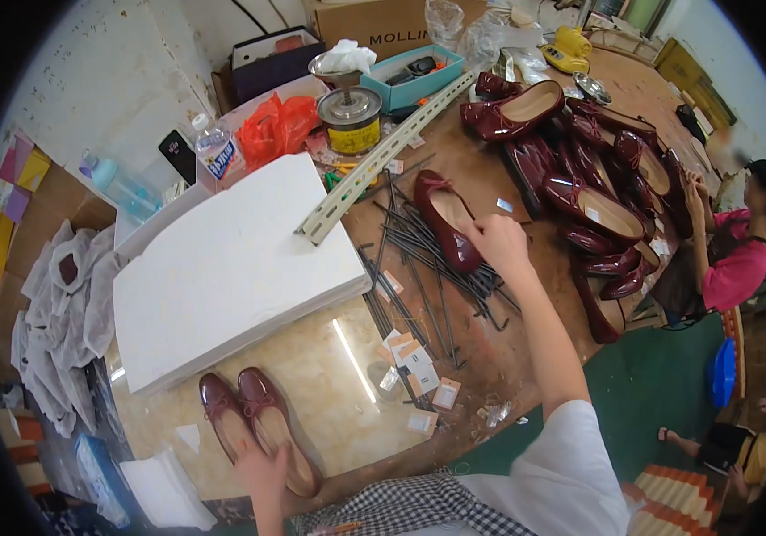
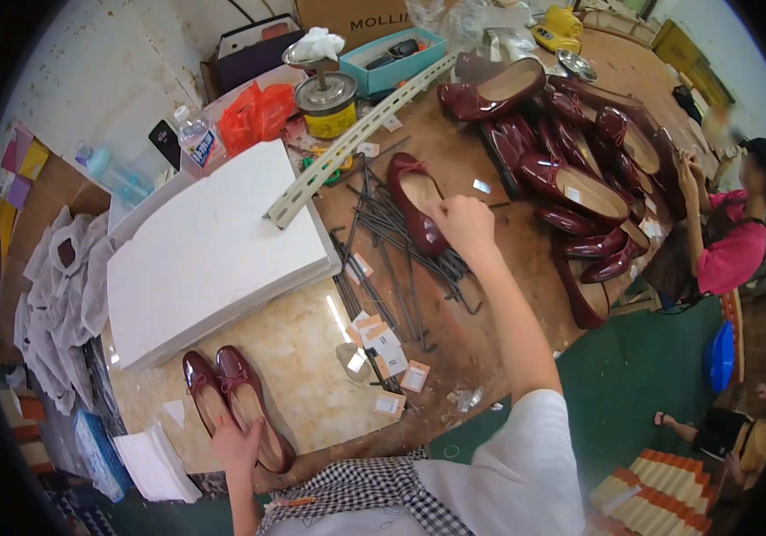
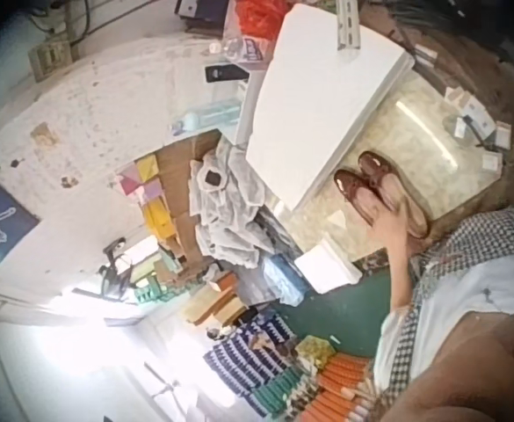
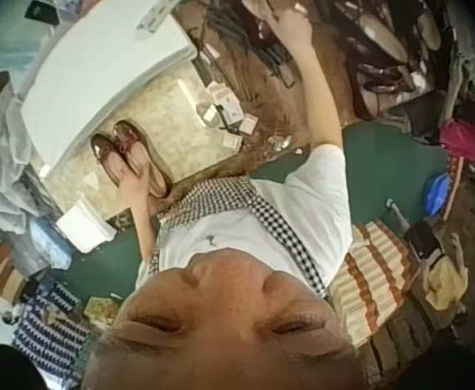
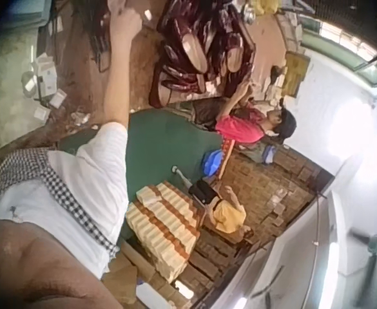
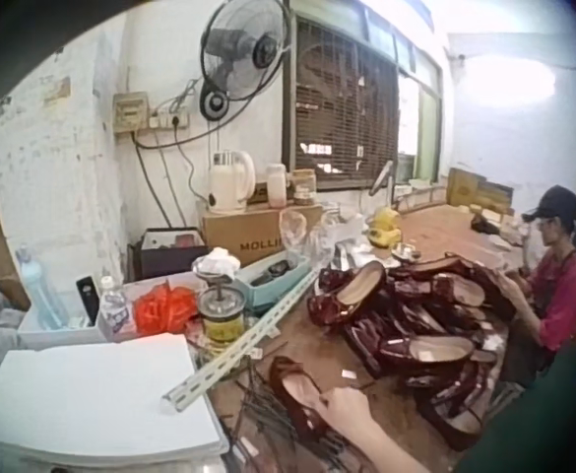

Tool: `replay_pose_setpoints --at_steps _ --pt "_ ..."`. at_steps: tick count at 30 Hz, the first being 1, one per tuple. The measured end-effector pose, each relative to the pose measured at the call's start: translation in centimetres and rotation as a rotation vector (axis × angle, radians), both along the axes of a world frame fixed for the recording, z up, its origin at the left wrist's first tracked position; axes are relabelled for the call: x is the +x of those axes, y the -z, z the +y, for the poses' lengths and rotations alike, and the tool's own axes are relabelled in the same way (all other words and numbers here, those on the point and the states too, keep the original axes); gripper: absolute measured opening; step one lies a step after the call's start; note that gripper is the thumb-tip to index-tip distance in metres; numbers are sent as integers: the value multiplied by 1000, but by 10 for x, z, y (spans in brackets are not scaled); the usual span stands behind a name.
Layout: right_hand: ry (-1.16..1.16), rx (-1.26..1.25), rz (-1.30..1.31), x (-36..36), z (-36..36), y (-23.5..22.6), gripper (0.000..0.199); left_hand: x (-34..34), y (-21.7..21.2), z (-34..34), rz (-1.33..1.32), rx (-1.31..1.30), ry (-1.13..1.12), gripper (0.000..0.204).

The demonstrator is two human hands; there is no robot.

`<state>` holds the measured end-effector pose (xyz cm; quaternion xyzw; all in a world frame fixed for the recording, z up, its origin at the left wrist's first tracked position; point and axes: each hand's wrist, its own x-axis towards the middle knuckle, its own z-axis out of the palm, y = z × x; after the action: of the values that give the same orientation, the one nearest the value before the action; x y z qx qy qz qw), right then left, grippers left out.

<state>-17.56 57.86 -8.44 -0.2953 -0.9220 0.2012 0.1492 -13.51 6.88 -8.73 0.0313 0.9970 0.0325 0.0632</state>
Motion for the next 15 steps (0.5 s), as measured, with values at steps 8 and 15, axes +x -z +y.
replay_pose_setpoints --at_steps 8,15 --pt "-236 -746 -394 -13 84 61 24 -10 -29 -74 -543 1768 -398 36" --pt "-244 -1447 474 66 81 91 42 30 -12 -71 -666 2475 -519 35"
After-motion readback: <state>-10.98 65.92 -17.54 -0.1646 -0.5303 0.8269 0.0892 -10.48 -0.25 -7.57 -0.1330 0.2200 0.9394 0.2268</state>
